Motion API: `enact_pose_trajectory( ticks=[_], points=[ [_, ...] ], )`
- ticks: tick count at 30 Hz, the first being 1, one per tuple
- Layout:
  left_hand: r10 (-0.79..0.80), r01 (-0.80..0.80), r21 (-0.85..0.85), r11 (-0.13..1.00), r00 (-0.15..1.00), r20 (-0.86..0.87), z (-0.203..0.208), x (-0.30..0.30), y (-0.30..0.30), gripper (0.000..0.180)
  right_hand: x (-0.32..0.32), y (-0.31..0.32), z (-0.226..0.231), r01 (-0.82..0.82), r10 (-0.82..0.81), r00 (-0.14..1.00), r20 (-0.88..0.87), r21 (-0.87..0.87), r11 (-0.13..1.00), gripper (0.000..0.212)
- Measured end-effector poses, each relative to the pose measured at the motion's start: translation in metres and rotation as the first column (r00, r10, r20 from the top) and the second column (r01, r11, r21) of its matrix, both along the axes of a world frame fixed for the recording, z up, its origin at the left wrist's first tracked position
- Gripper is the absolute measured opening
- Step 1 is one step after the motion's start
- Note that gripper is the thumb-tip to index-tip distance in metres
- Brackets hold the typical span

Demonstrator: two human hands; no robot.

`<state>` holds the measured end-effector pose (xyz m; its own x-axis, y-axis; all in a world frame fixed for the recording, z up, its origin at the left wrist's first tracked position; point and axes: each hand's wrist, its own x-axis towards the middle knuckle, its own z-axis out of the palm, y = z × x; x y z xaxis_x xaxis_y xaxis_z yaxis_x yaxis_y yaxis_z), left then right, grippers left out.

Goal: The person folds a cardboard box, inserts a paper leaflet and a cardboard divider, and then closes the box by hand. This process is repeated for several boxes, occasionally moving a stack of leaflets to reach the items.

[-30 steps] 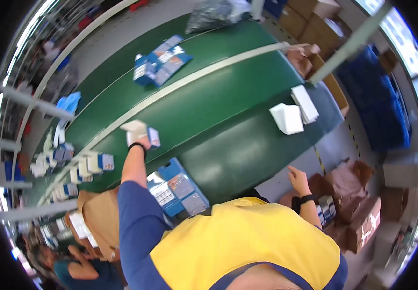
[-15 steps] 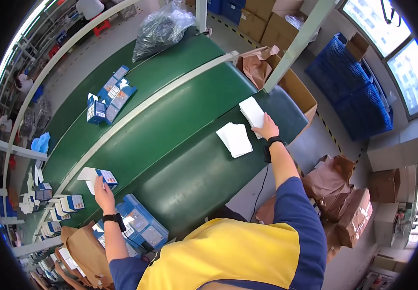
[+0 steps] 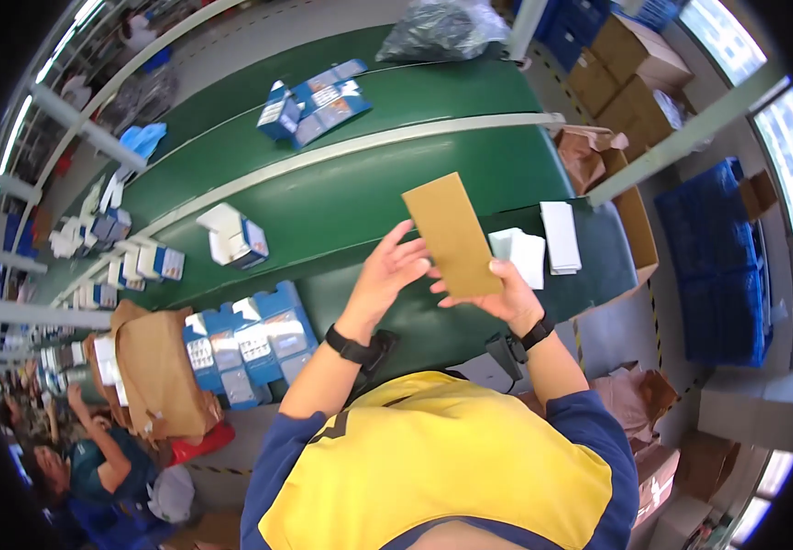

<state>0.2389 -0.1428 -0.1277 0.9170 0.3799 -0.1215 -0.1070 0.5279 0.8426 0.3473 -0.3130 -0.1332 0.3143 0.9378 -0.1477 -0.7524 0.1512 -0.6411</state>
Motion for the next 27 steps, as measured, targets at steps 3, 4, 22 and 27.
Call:
enact_pose_trajectory(
  ticks=[3,4,22,27],
  points=[
    [0.164,-0.147,0.152,0.977,0.981,-0.107,0.015,-0.025,0.015,0.030,-0.045,0.045,0.019,-0.136,0.180,0.926,-0.331,0.153,0.979,0.055],
    [0.222,-0.185,0.223,0.957,0.962,-0.156,0.016,-0.035,0.019,0.026,-0.054,0.055,0.016,-0.157,0.204,0.918,-0.339,0.161,0.974,0.055],
    [0.665,-0.609,0.678,0.412,0.709,0.233,-0.018,-0.126,0.042,0.034,-0.153,0.138,-0.012,0.354,-0.048,0.394,0.918,-0.103,0.930,0.056],
    [0.625,-0.564,0.379,0.734,0.779,-0.052,-0.037,-0.125,0.083,0.037,-0.069,0.055,-0.051,0.443,0.209,0.207,0.956,-0.282,0.851,0.069]
  ],
)
